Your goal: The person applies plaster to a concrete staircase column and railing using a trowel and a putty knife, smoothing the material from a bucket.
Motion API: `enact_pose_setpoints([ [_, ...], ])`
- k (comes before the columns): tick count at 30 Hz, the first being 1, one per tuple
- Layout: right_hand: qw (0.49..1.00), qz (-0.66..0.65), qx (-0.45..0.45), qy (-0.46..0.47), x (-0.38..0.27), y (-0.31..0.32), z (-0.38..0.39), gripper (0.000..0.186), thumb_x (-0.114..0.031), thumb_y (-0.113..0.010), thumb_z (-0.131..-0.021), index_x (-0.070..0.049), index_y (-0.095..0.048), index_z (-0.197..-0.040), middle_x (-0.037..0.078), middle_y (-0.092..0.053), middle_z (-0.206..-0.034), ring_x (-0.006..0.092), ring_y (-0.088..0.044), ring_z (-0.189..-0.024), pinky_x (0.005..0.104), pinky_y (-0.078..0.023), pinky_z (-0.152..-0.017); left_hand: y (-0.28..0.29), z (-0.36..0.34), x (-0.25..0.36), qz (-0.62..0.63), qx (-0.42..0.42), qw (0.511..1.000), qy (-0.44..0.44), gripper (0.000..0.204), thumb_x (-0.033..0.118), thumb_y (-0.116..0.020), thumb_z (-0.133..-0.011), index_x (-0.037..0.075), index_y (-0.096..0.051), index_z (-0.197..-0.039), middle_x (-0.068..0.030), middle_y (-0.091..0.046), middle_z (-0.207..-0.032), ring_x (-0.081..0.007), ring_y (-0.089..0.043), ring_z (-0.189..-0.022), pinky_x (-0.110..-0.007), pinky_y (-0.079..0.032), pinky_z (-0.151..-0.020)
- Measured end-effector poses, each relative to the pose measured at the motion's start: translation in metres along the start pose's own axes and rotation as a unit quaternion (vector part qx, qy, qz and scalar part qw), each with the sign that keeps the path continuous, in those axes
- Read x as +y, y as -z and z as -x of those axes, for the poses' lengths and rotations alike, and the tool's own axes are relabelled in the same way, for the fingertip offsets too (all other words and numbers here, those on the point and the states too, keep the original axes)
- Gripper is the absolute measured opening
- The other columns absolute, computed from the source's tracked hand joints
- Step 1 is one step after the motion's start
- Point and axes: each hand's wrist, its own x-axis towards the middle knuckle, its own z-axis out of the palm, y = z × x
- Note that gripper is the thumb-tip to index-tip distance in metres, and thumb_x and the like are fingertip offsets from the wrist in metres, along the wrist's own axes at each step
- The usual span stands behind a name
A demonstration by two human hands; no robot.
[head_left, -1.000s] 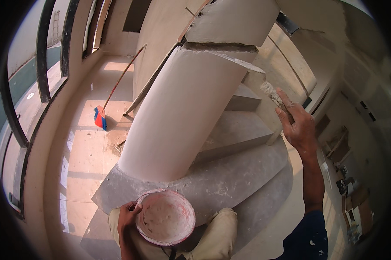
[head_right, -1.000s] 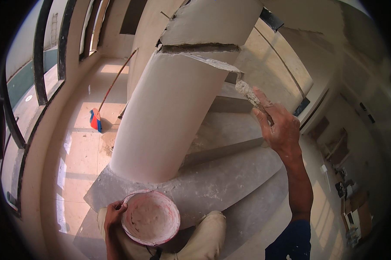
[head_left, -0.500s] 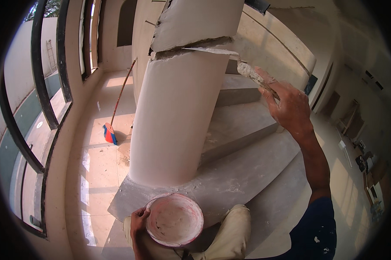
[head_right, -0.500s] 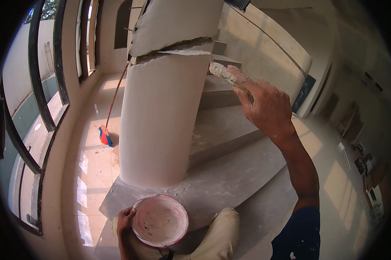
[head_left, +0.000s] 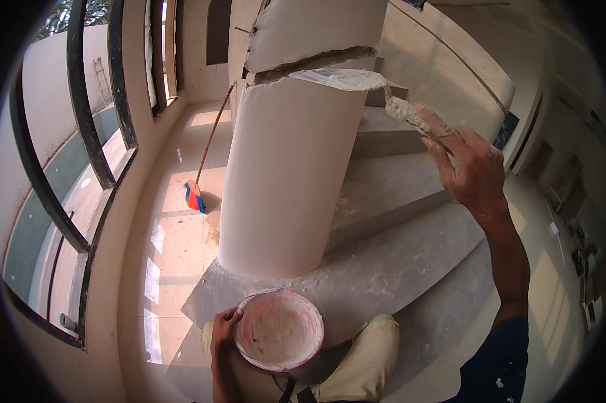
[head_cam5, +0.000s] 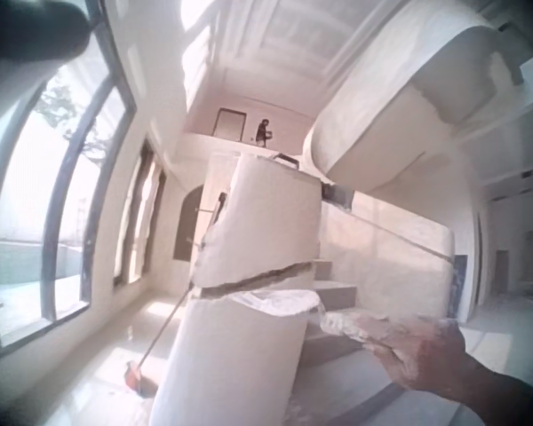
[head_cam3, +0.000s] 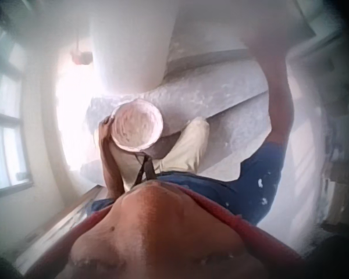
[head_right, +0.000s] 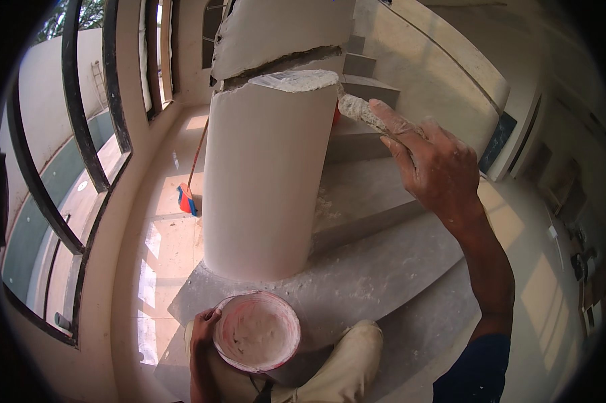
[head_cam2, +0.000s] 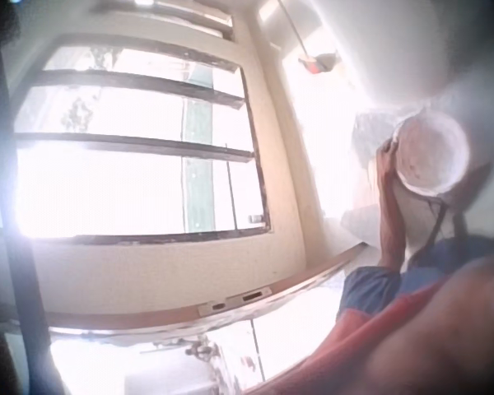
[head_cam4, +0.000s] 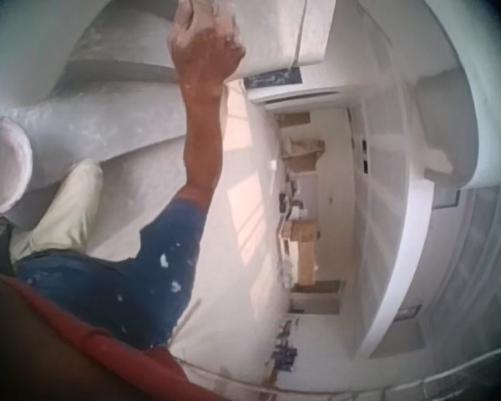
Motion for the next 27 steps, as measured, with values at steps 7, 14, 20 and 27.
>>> enact_pose_setpoints([
  [7, 0.999, -0.001, 0.002, 0.047, -0.008, -0.024, -0.033, 0.050, -0.028, -0.065, -0.097, -0.036, -0.055, -0.145, 0.007, -0.051, -0.069, 0.0218, -0.051, -0.055, 0.0393, -0.047, -0.054, -0.001, 0.008, 0.009, 0.003, 0.002, 1.000, -0.004, 0.042, 0.031, -0.068, -0.097, -0.007, -0.071, -0.115, -0.0068, -0.073, -0.102, -0.0132, -0.063, -0.092, -0.030, -0.050, -0.085],
  [14, 0.997, -0.035, -0.067, 0.030, 0.003, -0.027, -0.045, 0.053, -0.032, -0.066, -0.096, -0.038, -0.053, -0.146, 0.005, -0.057, -0.071, 0.0214, -0.057, -0.056, 0.0388, -0.050, -0.054, 0.003, 0.003, 0.001, 0.022, 0.002, 1.000, 0.001, 0.041, 0.028, -0.071, -0.095, -0.007, -0.071, -0.116, -0.0098, -0.073, -0.103, -0.0151, -0.064, -0.093, -0.032, -0.051, -0.086],
  [20, 0.996, -0.027, -0.075, 0.047, 0.009, -0.016, -0.061, 0.051, -0.034, -0.064, -0.096, -0.038, -0.052, -0.146, 0.006, -0.058, -0.072, 0.0221, -0.058, -0.059, 0.0394, -0.050, -0.057, 0.002, 0.002, -0.003, 0.030, -0.006, 0.999, -0.011, 0.039, 0.027, -0.069, -0.095, -0.006, -0.070, -0.117, -0.0095, -0.073, -0.105, -0.0152, -0.065, -0.095, -0.031, -0.050, -0.087],
  [27, 0.993, -0.014, -0.119, 0.012, -0.001, -0.002, -0.067, 0.050, -0.030, -0.066, -0.094, -0.032, -0.057, -0.143, 0.009, -0.065, -0.079, 0.0255, -0.062, -0.066, 0.0391, -0.051, -0.065, 0.007, -0.002, -0.013, 0.027, -0.011, 0.999, -0.034, 0.044, 0.029, -0.072, -0.094, -0.008, -0.070, -0.118, -0.0124, -0.074, -0.106, -0.0168, -0.066, -0.096, -0.032, -0.051, -0.088],
])
